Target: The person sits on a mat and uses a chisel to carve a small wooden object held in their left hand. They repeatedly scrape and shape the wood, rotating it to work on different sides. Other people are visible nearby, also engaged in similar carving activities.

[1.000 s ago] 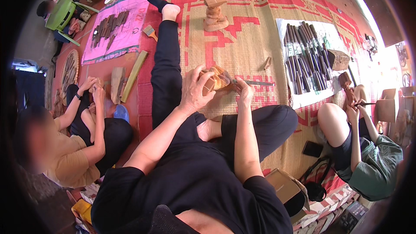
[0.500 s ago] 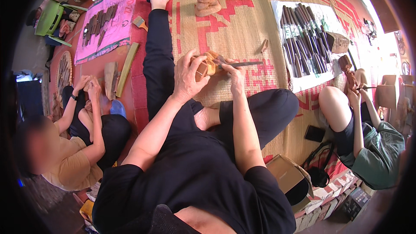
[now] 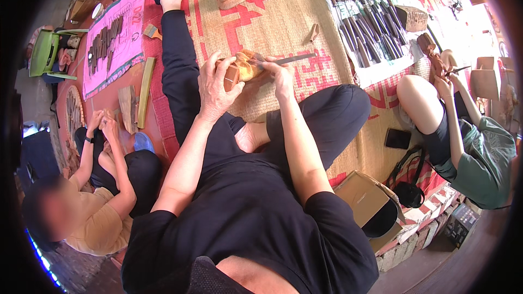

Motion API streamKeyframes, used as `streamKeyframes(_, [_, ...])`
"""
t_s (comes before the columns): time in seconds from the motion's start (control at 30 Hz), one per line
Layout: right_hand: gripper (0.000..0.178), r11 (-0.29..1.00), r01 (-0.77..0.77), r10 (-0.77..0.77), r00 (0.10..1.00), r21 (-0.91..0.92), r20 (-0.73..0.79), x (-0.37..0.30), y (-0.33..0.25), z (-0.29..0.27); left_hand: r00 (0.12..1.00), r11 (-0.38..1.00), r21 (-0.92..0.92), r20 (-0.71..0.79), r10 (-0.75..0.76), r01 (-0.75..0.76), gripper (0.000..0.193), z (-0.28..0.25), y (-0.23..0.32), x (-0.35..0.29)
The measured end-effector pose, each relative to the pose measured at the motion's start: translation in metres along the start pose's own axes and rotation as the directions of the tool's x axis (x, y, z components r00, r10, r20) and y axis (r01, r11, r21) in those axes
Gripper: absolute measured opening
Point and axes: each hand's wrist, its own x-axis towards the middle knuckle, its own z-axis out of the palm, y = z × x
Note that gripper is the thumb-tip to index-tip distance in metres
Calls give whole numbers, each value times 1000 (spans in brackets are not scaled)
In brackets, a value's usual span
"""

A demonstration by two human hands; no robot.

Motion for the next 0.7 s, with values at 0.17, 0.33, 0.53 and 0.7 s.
streamKeyframes(0.17, [17,983,-49,56,998,177,-33,3,0,-9,1000,1000,-6,-1,-14,14,66,2,0,-1])
streamKeyframes(0.33, [16,996,56,-58,998,71,28,2,5,4,1000,1000,-13,8,-5,5,67,0,2,-1])
streamKeyframes(0.53, [15,974,-68,86,994,217,-73,2,-5,-7,1000,1000,-11,16,6,-6,69,1,1,-2])
streamKeyframes(0.7, [17,993,41,-41,999,106,1,1,1,3,998,999,-4,51,33,-32,69,-1,4,-2])
